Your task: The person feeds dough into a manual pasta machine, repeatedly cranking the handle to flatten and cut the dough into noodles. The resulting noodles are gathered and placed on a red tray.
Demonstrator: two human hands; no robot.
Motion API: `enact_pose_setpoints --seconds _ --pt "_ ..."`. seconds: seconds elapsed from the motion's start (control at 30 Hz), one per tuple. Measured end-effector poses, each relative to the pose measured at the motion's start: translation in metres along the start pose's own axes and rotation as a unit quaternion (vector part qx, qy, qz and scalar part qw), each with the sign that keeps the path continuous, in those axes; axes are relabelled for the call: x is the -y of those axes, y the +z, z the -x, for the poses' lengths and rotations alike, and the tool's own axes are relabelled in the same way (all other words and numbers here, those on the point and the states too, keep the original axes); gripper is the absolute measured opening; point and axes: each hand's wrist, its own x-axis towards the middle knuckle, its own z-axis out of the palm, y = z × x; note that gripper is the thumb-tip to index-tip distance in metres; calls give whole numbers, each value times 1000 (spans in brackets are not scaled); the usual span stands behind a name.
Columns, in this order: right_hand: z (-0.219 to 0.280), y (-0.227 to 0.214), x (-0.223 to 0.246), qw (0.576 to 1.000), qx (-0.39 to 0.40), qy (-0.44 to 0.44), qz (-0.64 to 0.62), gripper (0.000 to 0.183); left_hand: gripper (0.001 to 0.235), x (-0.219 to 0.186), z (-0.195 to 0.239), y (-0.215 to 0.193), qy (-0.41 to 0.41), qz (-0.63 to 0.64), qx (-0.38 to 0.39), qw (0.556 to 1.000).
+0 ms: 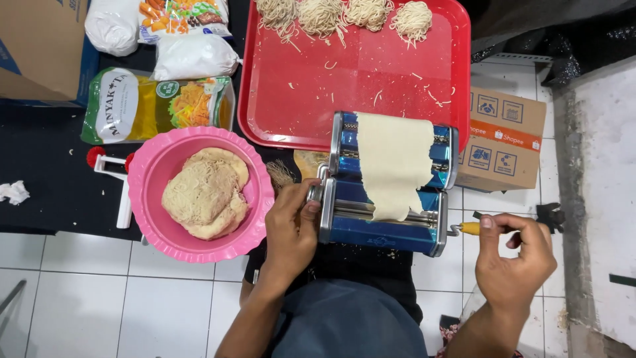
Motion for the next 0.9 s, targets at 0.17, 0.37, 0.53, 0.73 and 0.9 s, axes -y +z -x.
enact_pose_setpoints --seconds 0.17,0.37,0.53,0.73,0.9 --pt "10 -8 -55 989 59 -11 138 9 29 -2 0 0 0 19 1 1000" --pt "17 1 -84 978 122 47 165 15 34 2 0 1 49 -6 -3 999" --pt "10 2 -76 967 190 60 156 20 36 8 2 6 97 39 -31 994" --pt "21 1 -79 918 338 173 116 34 47 -12 -5 3 62 135 -17 989" --pt "22 -62 -47 824 486 196 215 32 51 -15 -18 16 -12 149 13 989"
